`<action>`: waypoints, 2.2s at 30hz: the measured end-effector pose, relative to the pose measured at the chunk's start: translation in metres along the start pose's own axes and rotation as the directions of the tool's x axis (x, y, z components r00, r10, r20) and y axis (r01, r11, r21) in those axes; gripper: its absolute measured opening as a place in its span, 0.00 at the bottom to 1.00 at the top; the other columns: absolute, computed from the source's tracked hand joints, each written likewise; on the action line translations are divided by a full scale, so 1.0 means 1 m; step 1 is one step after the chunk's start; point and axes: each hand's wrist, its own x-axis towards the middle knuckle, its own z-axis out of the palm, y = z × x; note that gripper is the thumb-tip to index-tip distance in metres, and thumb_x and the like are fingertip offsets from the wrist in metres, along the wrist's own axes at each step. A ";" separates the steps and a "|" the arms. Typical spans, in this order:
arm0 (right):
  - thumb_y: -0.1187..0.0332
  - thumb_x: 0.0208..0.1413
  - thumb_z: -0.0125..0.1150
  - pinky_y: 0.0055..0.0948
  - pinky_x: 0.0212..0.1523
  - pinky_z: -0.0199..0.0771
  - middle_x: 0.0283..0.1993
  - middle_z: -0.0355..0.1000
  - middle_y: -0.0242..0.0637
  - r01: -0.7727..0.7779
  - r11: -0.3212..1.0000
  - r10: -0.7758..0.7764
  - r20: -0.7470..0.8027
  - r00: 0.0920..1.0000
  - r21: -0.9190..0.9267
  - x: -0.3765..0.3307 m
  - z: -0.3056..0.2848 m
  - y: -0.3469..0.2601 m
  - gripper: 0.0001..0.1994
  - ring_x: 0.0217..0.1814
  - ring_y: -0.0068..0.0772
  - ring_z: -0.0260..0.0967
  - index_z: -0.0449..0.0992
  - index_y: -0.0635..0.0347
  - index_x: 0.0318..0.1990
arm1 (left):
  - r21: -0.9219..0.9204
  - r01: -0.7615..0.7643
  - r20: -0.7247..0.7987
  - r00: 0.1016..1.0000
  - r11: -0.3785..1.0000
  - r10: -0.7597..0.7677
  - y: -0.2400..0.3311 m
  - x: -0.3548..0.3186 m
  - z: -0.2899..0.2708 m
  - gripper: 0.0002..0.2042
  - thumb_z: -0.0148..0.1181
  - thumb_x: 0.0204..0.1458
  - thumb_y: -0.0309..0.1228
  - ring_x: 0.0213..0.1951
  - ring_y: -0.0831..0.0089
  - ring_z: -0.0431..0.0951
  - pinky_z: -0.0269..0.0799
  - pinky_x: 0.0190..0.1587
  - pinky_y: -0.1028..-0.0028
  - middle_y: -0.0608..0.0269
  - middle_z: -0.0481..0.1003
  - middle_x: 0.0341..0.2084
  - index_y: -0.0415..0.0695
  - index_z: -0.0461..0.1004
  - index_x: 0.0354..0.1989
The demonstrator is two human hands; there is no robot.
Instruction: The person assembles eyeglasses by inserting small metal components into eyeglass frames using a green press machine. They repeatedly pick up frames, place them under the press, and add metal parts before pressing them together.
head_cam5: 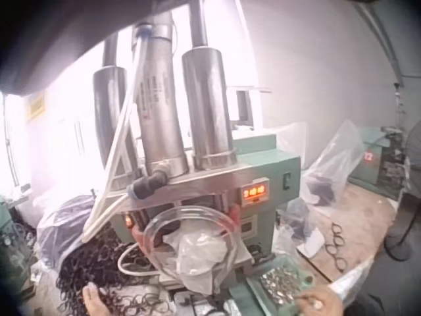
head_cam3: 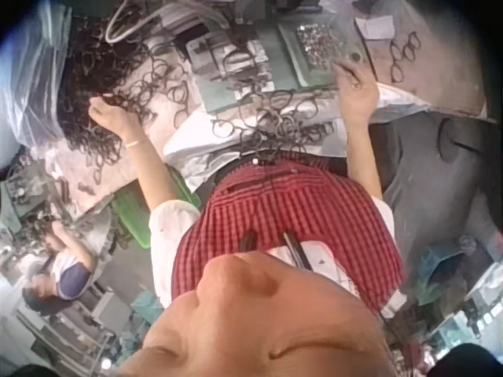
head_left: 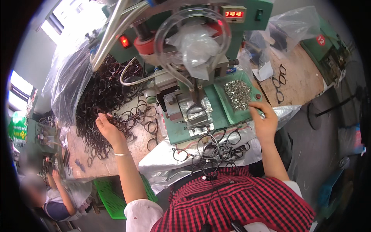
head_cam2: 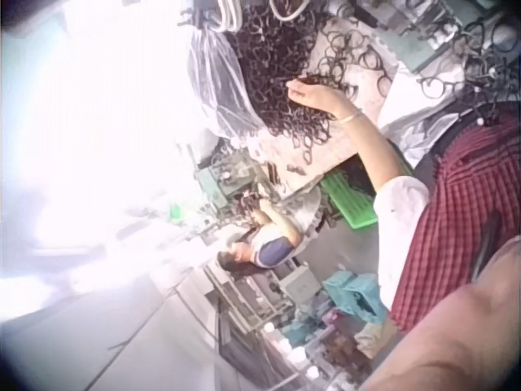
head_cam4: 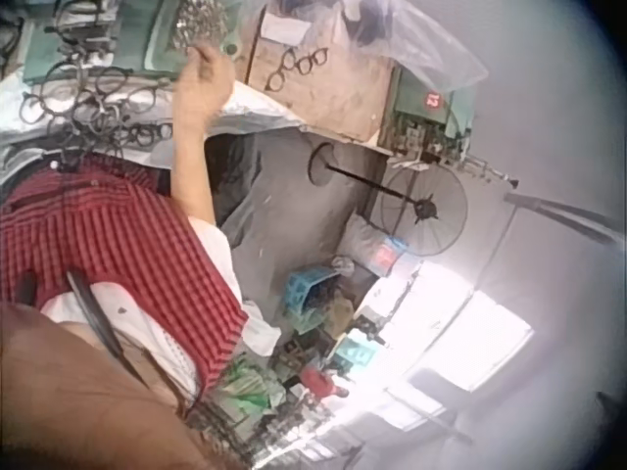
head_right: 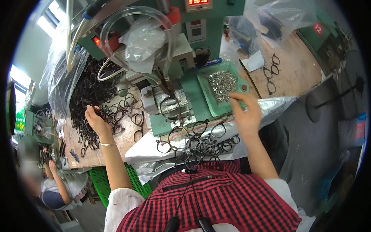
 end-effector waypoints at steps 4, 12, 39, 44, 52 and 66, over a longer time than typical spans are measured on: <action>0.76 0.50 0.68 0.35 0.47 0.74 0.38 0.80 0.39 0.228 0.948 -0.268 0.167 0.949 0.223 0.039 0.045 -0.065 0.09 0.42 0.39 0.77 0.83 0.60 0.40 | 0.093 0.003 0.149 0.989 0.996 -0.017 -0.026 -0.011 0.000 0.10 0.51 0.71 0.38 0.33 0.80 0.69 0.66 0.36 0.79 0.71 0.71 0.32 0.45 0.72 0.44; 0.75 0.52 0.68 0.26 0.47 0.73 0.36 0.78 0.34 -0.118 0.875 -0.004 0.252 0.968 0.469 0.030 0.094 -0.070 0.21 0.42 0.24 0.76 0.73 0.64 0.55 | -0.354 0.163 0.293 0.954 0.921 -0.056 0.031 -0.117 0.023 0.09 0.55 0.69 0.31 0.46 0.64 0.81 0.80 0.54 0.61 0.58 0.78 0.46 0.42 0.72 0.53; 0.67 0.46 0.71 0.47 0.63 0.69 0.59 0.74 0.49 0.245 0.875 -0.213 0.123 0.969 -0.418 0.037 0.054 0.063 0.09 0.65 0.53 0.67 0.85 0.54 0.37 | -0.326 -0.797 0.805 0.048 0.508 0.591 0.093 -0.142 0.103 0.14 0.70 0.40 0.29 0.39 0.62 0.74 0.78 0.53 0.52 0.66 0.83 0.45 0.50 0.86 0.39; 0.70 0.51 0.64 0.48 0.54 0.72 0.49 0.77 0.48 0.297 0.876 -0.292 0.072 0.954 -0.381 0.048 0.059 0.053 0.05 0.54 0.55 0.72 0.78 0.61 0.35 | -0.326 -0.770 0.797 0.089 0.548 0.598 0.082 -0.147 0.100 0.16 0.70 0.44 0.29 0.40 0.60 0.74 0.74 0.58 0.51 0.63 0.82 0.48 0.49 0.84 0.45; 0.72 0.52 0.64 0.40 0.46 0.74 0.38 0.80 0.42 0.130 0.978 -0.130 0.005 0.991 -0.165 0.035 0.039 0.045 0.06 0.42 0.47 0.77 0.83 0.61 0.36 | 0.456 -0.808 0.652 0.589 0.373 0.477 0.083 -0.109 0.035 0.10 0.67 0.51 0.24 0.53 0.55 0.76 0.64 0.57 0.55 0.57 0.80 0.51 0.51 0.84 0.41; 0.74 0.52 0.67 0.37 0.49 0.74 0.40 0.81 0.43 0.026 0.999 -0.022 0.087 0.996 -0.039 0.041 0.044 0.026 0.07 0.45 0.44 0.77 0.85 0.61 0.39 | 0.123 0.001 0.145 0.989 0.992 -0.019 0.063 0.057 -0.031 0.13 0.45 0.71 0.38 0.42 0.66 0.82 0.82 0.44 0.67 0.52 0.81 0.40 0.42 0.69 0.50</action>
